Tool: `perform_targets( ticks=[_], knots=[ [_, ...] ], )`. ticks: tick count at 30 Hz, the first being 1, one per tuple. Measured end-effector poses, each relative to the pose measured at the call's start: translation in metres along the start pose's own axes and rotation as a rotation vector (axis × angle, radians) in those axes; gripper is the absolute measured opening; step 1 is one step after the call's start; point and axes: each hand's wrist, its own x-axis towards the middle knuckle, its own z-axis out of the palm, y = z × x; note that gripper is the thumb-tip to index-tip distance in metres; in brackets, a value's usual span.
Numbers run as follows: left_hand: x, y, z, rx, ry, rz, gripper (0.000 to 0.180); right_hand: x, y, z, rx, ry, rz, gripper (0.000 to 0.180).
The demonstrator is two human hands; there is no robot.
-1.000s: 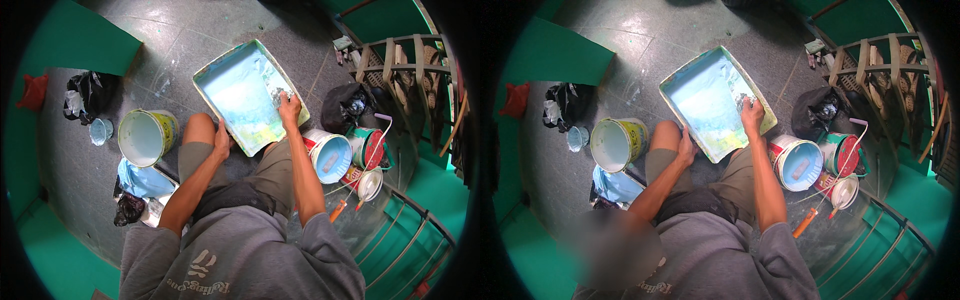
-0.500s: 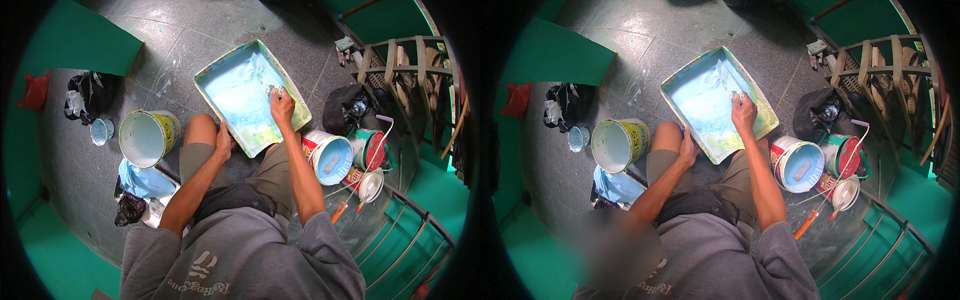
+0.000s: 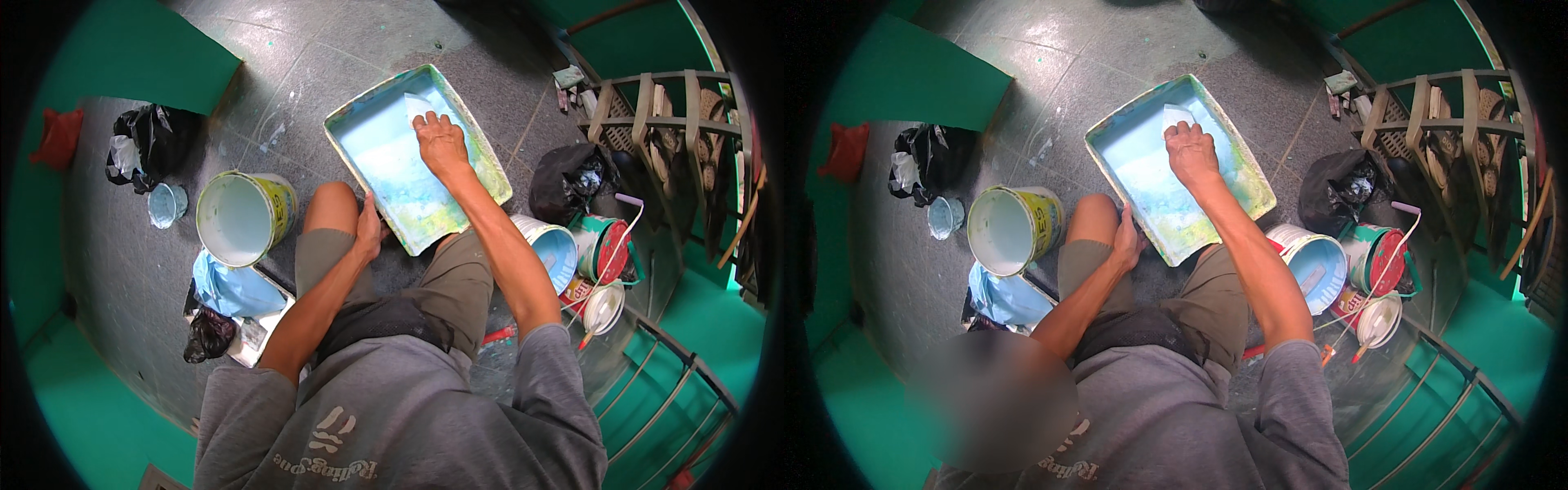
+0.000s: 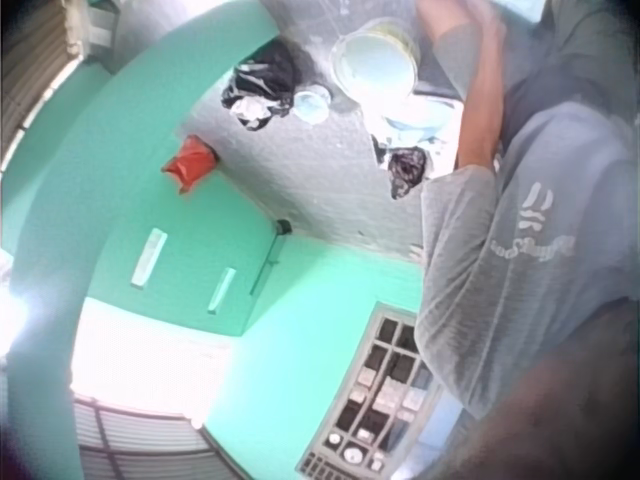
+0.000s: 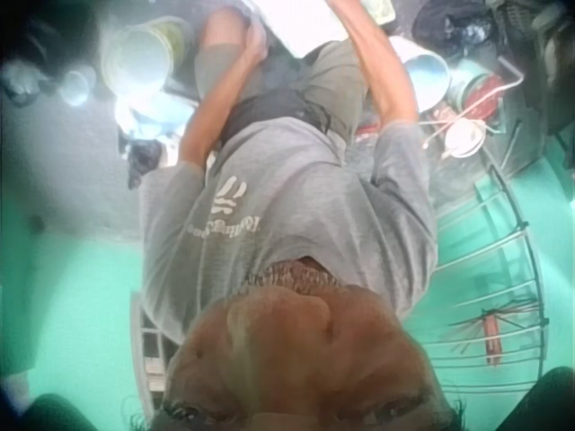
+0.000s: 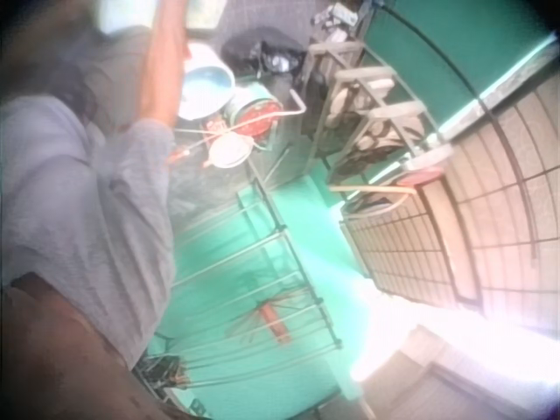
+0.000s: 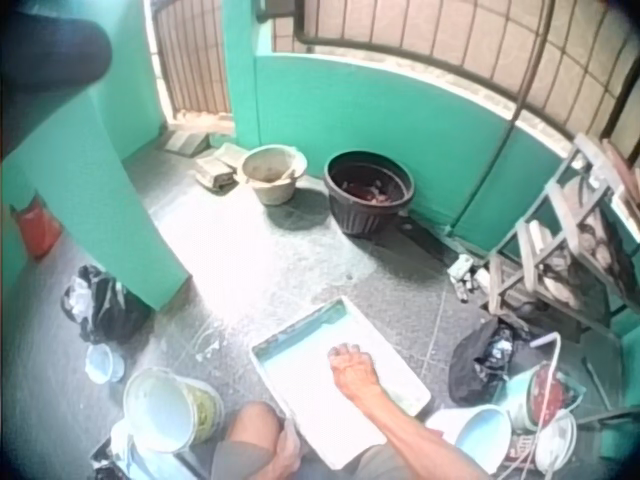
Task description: The person sits on the floor and prepares paint for application. They pour paint from a bucket into a tray, use a putty knife to scrape and mix the paint, and then use a brush to stir the contents of a bucket.
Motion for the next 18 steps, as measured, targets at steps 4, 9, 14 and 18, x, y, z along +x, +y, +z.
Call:
perform_targets(
  ticks=[4, 9, 14, 18],
  knots=[
    [0.002, -0.003, -0.002, -0.019, 0.008, 0.002, 0.065, -0.001, -0.011, 0.000, -0.032, 0.041, -0.086, 0.012],
    [0.004, -0.004, -0.004, -0.031, 0.011, -0.019, 0.059, -0.009, -0.026, -0.003, -0.054, -0.007, -0.156, 0.013],
    [0.001, -0.001, -0.001, -0.012, 0.020, -0.029, 0.057, -0.016, -0.043, -0.003, -0.097, -0.003, -0.253, 0.013],
    [-0.001, 0.001, 0.001, -0.026, 0.009, -0.032, 0.056, -0.026, -0.051, -0.009, -0.129, -0.021, -0.340, 0.013]
  ],
)
